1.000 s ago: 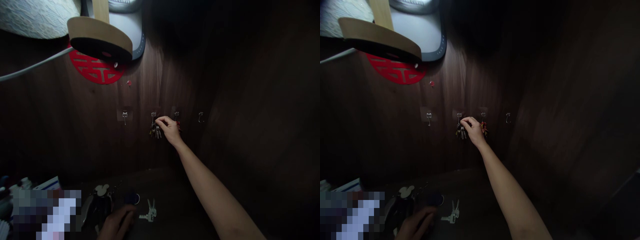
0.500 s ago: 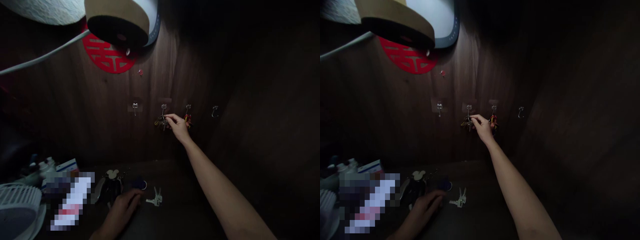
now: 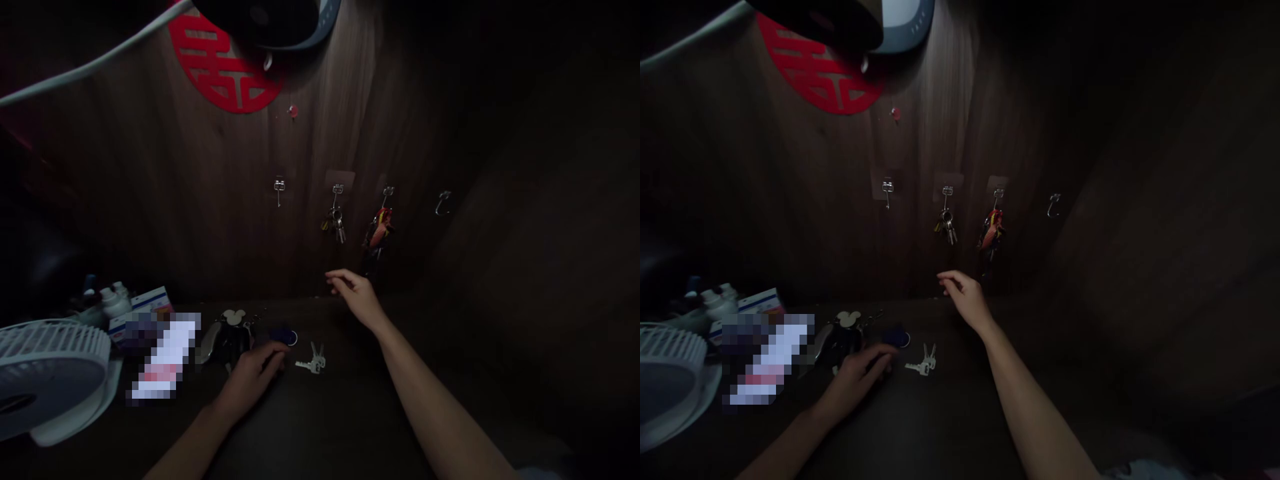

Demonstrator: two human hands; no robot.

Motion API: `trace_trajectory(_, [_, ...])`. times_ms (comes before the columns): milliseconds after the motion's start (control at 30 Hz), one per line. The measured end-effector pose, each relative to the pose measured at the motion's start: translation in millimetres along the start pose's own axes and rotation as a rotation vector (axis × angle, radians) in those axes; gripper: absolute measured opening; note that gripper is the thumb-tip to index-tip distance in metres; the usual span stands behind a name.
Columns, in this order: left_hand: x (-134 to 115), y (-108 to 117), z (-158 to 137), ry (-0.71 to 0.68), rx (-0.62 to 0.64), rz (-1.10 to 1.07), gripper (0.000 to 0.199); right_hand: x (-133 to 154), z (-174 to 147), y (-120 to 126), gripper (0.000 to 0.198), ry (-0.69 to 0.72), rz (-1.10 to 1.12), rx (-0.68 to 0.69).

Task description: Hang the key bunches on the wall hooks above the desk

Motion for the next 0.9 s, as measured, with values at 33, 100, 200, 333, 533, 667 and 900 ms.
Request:
trace_trajectory(33, [0.8, -0.1, -0.2, 0.0, -0.002, -0.001, 0.023, -4.4, -9.0, -4.8, 0.023, -0.023, -0.001, 0.026])
trace_trajectory(100, [2.5, -1.2, -0.4, 0.001, 0.004, 0.002, 0.023, -12.6, -26.4, -12.9, 0.022, -0.074, -0.002, 0.069])
trace_trajectory(200, [3.3, -3.1, -0.7, -0.002, 0.021, 0.012, 0.023, -21.9, -49.5, -22.2, 0.019, -0.139, -0.031, 0.144])
trace_trajectory(333, [1.7, -3.0, -1.2, -0.012, 0.022, 0.044, 0.023, -25.5, -75.2, -33.0, 0.014, -0.168, -0.127, 0.309])
trace_trajectory(533, [3.9, -3.7, -2.3, 0.002, 0.027, 0.057, 0.024, -16.9, -107.0, -53.3, 0.019, -0.096, -0.259, 0.588])
trace_trajectory(667, [2.5, -3.5, -4.4, -0.014, 0.016, 0.069, 0.025, -18.0, -112.2, -56.7, 0.025, -0.072, -0.36, 0.545])
trace_trajectory(900, [0.0, -0.8, -6.1, -0.027, -0.011, 0.071, 0.024, -10.2, -105.1, -55.9, 0.014, -0.079, -0.302, 0.414])
Point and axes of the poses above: each hand's wrist, its own z-axis towards the middle knuckle, its own y-axis out of the back of the hand, x = y × z, the point moved 9 cm from there along z, towards the middle knuckle, and after that the axes turned 5 degrees about y, right-handed, at the moved point
